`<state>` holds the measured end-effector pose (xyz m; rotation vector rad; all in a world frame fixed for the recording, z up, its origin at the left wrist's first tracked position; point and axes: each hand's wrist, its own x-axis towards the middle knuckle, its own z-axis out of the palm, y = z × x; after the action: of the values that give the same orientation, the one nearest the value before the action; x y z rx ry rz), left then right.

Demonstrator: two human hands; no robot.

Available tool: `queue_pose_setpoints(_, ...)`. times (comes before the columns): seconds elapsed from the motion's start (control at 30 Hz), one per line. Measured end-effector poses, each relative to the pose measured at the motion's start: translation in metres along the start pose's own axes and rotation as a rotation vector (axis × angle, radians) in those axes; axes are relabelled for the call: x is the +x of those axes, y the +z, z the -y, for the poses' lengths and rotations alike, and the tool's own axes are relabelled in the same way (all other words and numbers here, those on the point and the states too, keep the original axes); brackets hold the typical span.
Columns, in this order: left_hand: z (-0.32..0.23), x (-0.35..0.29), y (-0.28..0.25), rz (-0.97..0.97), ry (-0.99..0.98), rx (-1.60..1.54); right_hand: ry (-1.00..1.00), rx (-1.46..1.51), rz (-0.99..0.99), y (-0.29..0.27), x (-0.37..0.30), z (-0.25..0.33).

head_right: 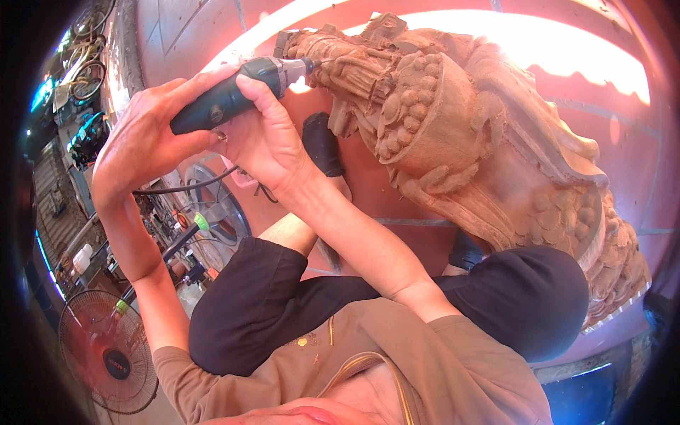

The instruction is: The person uses a rotary carving tool to refine details on a large wooden sculpture. They hold the tool with both hands and carefully shape the surface of the wood, focusing on intricate patterns.

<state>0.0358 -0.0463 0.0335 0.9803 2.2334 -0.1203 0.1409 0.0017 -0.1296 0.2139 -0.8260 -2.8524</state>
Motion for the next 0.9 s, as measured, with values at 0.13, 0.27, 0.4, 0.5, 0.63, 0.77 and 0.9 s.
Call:
queue_pose_setpoints(0.13,-0.003,-0.008,0.006,-0.014,-0.051,-0.015,-0.022,-0.009,-0.005,-0.001,-0.002,-0.003)
queue_pose_setpoints(0.27,0.0,-0.015,0.011,-0.016,-0.055,0.018,0.009,-0.012,-0.03,-0.002,-0.008,-0.005)
queue_pose_setpoints(0.4,-0.003,-0.019,0.012,0.009,-0.08,0.029,0.046,0.01,-0.036,-0.005,-0.012,-0.008)
queue_pose_setpoints(0.5,-0.001,-0.024,0.016,0.005,-0.085,0.034,0.04,-0.032,-0.048,-0.014,-0.013,-0.014)
queue_pose_setpoints(0.63,0.001,-0.027,0.022,-0.012,-0.071,0.051,0.048,-0.056,-0.055,-0.018,-0.015,-0.014)
queue_pose_setpoints(0.77,0.003,-0.028,0.026,-0.039,-0.073,0.02,0.045,-0.079,-0.069,-0.011,-0.016,-0.01)
queue_pose_setpoints(0.9,0.008,-0.03,0.035,-0.108,-0.026,-0.012,0.043,-0.068,-0.079,-0.011,-0.016,-0.009)
